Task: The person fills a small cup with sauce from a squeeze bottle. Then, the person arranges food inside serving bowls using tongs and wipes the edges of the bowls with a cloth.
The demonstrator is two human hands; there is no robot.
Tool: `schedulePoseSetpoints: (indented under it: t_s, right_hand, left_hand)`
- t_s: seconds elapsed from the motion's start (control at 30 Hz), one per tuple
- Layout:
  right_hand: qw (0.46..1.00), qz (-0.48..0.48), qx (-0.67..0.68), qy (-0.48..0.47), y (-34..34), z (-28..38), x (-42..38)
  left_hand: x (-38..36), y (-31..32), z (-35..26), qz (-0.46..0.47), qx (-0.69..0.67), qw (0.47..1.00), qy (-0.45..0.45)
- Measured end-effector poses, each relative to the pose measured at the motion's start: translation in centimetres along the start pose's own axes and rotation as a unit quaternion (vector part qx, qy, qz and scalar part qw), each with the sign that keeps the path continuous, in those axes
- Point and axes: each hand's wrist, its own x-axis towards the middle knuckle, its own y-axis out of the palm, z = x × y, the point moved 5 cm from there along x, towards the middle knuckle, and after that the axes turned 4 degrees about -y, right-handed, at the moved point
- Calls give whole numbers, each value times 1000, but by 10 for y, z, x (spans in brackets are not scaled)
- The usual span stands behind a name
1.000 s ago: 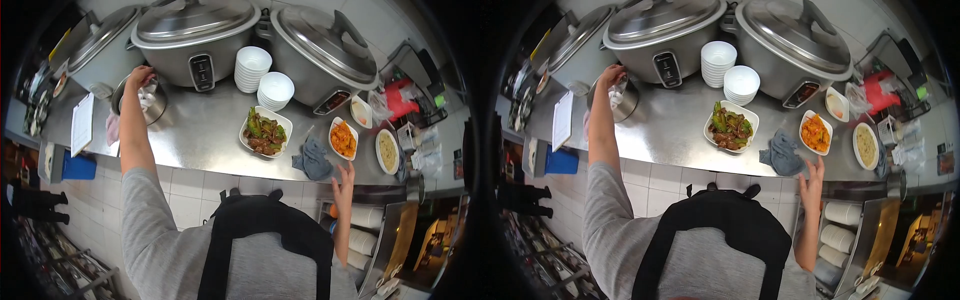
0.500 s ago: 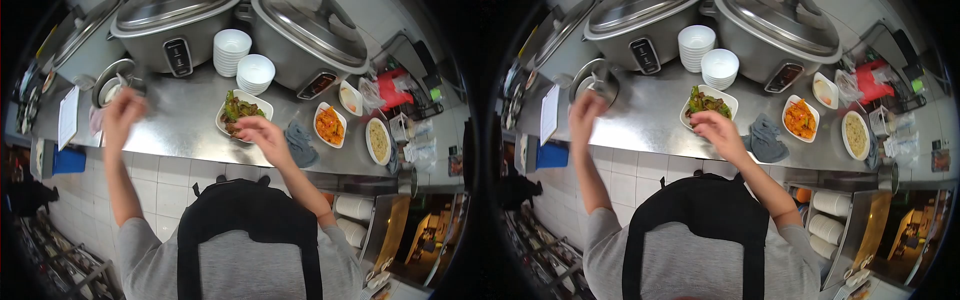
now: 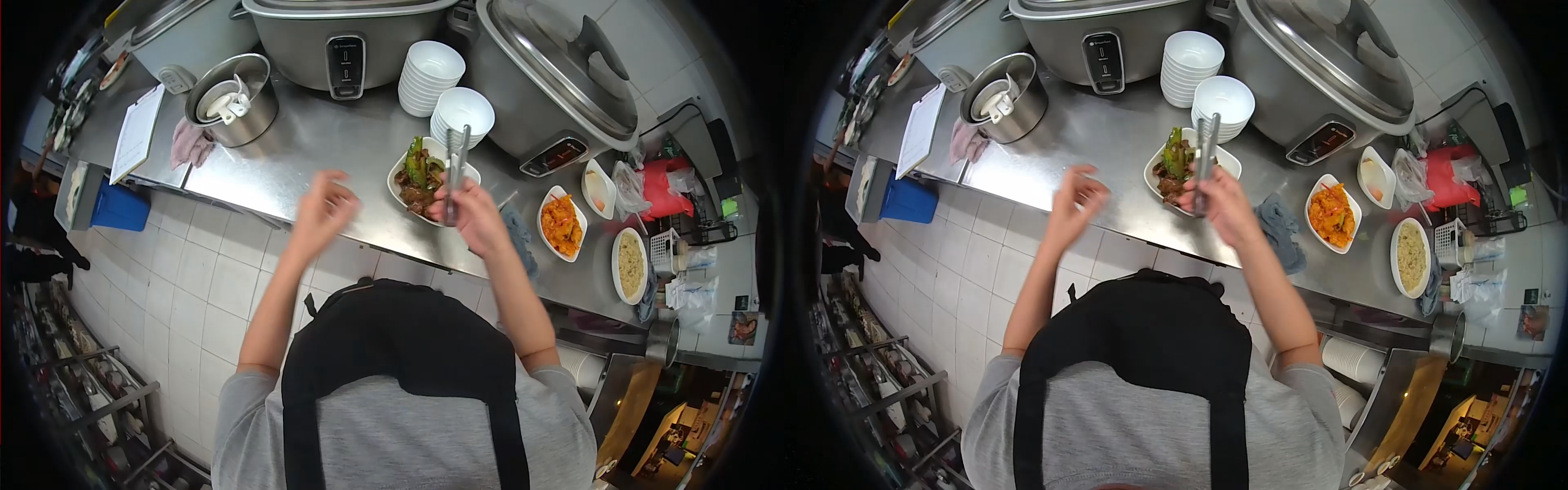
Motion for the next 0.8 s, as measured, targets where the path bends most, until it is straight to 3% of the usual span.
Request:
schedulePoseSetpoints:
  t_s: [0.07,0.1,0.13,0.17,0.2,0.23,0.27,0.33,0.4,0.47,0.6,0.8]
  right_hand:
    - [974,-39,-222,14,-25,20,7]
    - [909,-54,-412,-15,-37,29,15]
    - [908,-55,-415,-15,-40,33,20]
    - [805,-50,-584,-95,-31,46,23]
    - [665,-41,-726,-170,-19,53,23]
    - [598,-60,-774,-197,-10,57,23]
    - [598,-59,-775,-195,-8,55,27]
    - [401,-18,-867,-297,9,56,41]
    - [375,-4,-869,-324,25,63,51]
    - [265,63,-895,-354,46,64,57]
    - [203,133,-914,-326,53,53,80]
    - [196,170,-916,-308,55,82,71]
  left_hand:
    - [16,-36,63,-116,35,992,-35]
    - [19,-39,82,-115,32,992,-36]
    - [22,-41,101,-127,-5,990,-61]
    - [22,-41,109,-139,-42,986,-87]
    - [21,-37,114,-140,-45,985,-89]
    - [19,-30,117,-147,9,986,-85]
    - [19,-26,114,-151,65,983,-80]
    - [18,-27,112,-165,85,980,-77]
    - [18,-29,113,-159,75,980,-94]
    - [18,-29,112,-162,77,979,-92]
    - [18,-29,112,-157,102,979,-77]
    - [16,-31,110,-161,91,980,-66]
